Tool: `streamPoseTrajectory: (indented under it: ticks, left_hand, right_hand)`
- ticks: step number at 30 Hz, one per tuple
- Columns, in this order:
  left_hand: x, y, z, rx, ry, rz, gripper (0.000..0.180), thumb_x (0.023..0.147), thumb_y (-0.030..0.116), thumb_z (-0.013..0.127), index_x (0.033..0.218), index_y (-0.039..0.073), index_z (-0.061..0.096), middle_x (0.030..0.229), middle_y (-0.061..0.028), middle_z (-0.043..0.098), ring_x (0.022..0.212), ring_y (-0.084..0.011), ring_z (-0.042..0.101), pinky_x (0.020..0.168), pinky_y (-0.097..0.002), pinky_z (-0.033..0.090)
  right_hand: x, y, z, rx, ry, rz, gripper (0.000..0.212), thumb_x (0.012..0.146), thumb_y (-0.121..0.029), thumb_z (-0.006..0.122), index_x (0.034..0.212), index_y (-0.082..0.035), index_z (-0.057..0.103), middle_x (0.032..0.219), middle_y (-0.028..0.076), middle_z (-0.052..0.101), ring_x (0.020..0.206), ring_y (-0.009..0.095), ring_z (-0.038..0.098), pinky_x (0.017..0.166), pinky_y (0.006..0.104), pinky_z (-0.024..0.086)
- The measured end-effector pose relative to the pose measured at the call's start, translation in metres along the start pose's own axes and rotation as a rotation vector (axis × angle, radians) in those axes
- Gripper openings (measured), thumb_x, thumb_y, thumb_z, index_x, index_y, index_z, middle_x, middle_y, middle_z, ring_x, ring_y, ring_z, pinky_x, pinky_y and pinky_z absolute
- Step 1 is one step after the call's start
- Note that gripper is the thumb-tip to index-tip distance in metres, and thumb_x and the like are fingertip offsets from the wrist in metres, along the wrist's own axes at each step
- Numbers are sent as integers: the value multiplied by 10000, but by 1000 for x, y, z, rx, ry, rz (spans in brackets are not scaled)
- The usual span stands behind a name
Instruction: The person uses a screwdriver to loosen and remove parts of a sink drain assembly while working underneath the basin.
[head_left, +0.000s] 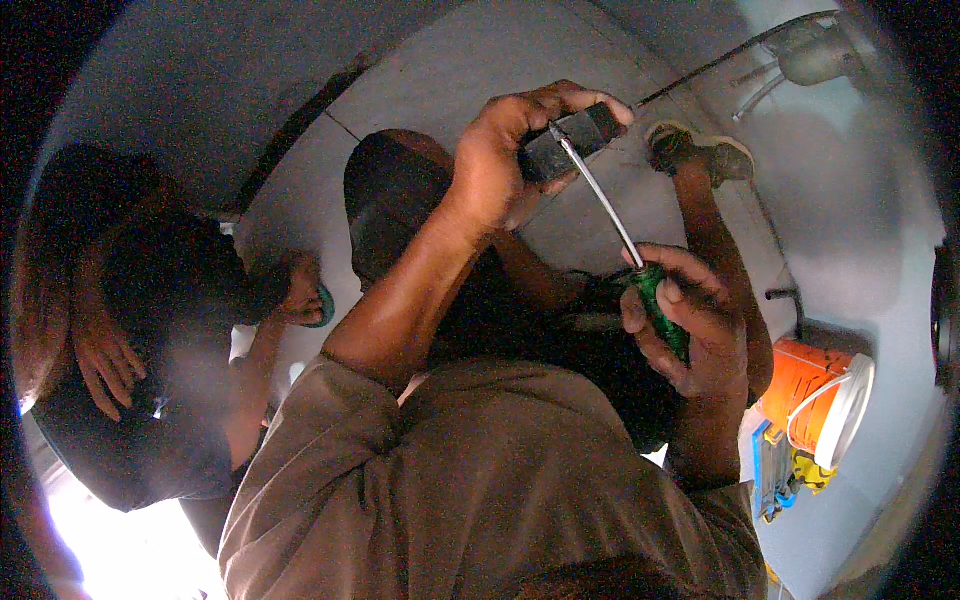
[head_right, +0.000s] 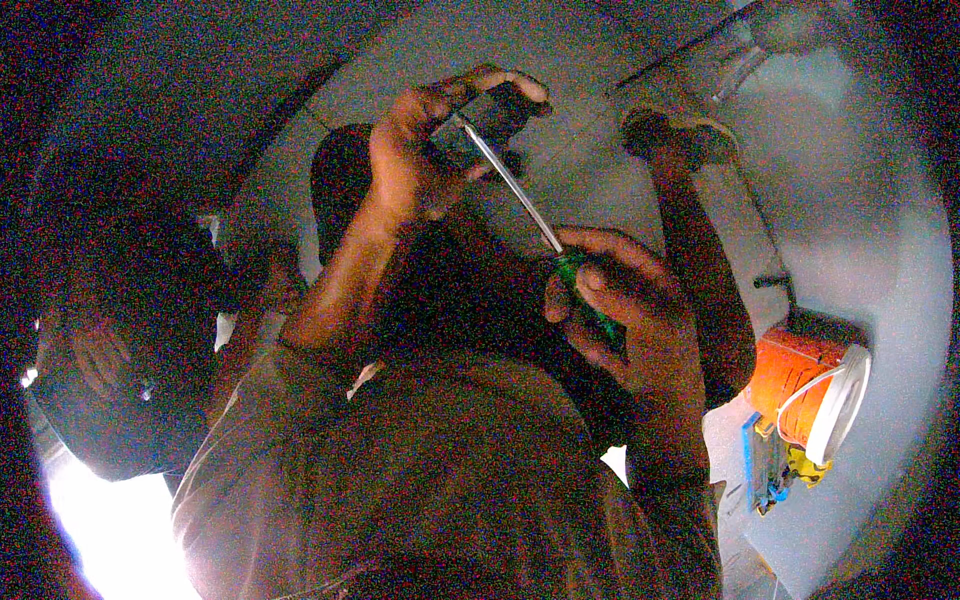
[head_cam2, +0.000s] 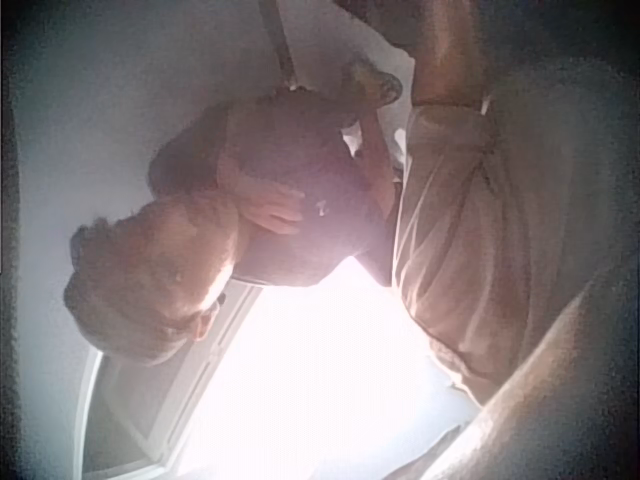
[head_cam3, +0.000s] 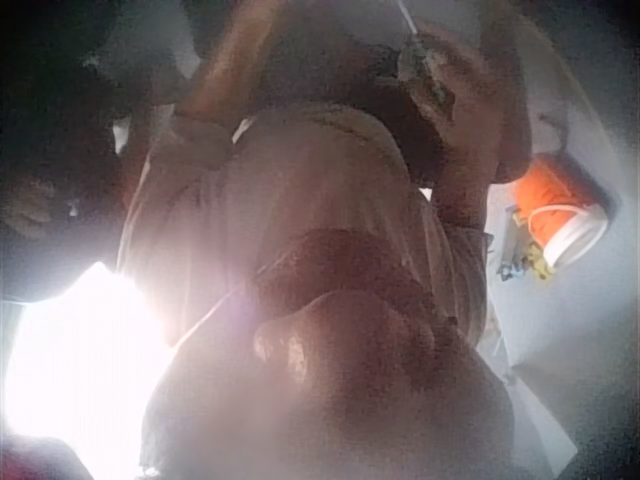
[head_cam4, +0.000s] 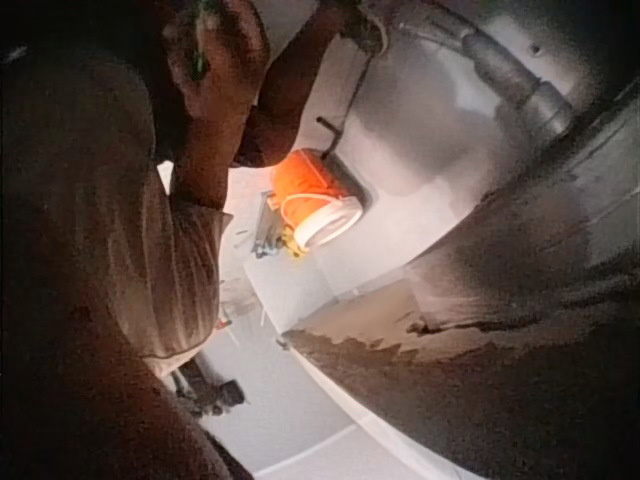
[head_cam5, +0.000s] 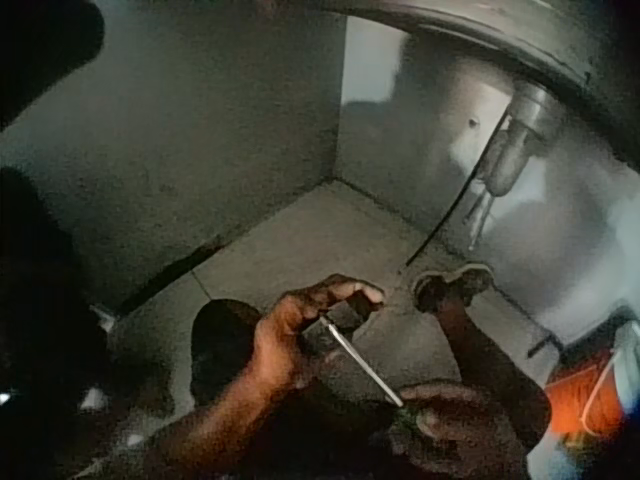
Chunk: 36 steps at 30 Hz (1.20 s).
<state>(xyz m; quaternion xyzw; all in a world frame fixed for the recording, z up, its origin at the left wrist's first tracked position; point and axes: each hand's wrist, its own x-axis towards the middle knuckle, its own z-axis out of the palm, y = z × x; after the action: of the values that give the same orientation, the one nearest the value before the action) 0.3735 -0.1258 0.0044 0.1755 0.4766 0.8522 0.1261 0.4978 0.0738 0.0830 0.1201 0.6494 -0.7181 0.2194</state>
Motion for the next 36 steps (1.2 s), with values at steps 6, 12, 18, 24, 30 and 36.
streamPoseTrajectory:
  ticks: [6,12,18,24,30,36]
  left_hand:
    - [3,1,6,-4,93,157,500,873,273,339,1018,-49,692,1055,-110,683,937,-203,627,755,-263,491]
    - [-1,22,16,187,244,49,544,918,298,280,1029,-53,681,1042,-124,690,924,-210,629,739,-276,493]
    - [-6,23,12,172,274,9,481,946,318,345,1110,-15,651,1084,-115,671,969,-208,615,814,-313,482]
    - [17,-7,-10,396,48,337,569,963,346,283,1025,-21,713,966,-104,683,780,-161,591,578,-272,452]
    - [10,-22,-20,-69,233,-223,333,942,247,510,1108,5,667,947,-92,652,747,-196,589,619,-299,479]
    - [8,-44,-30,-283,234,-548,302,966,316,574,1075,36,605,944,-103,623,748,-206,587,609,-314,505]
  right_hand:
    - [0,14,14,-31,171,-48,414,879,-212,649,1230,0,591,874,136,665,559,111,551,453,206,412]
    - [6,20,8,-341,148,-371,316,866,-55,665,1182,-41,657,1111,116,690,894,211,687,820,363,547]
    - [15,28,1,-58,1,-61,303,897,-95,629,1191,-25,638,1067,129,686,851,227,673,802,367,542]
    - [35,46,-5,-971,277,-859,345,931,-80,616,1264,7,591,1106,89,656,999,226,631,903,325,485]
    - [39,47,-22,-515,166,-224,362,906,-201,680,1227,-47,612,1149,161,666,1067,302,642,939,390,487]
    - [55,56,-23,-834,227,-517,345,931,-150,636,1244,-19,573,1125,129,636,1025,206,600,925,322,457]
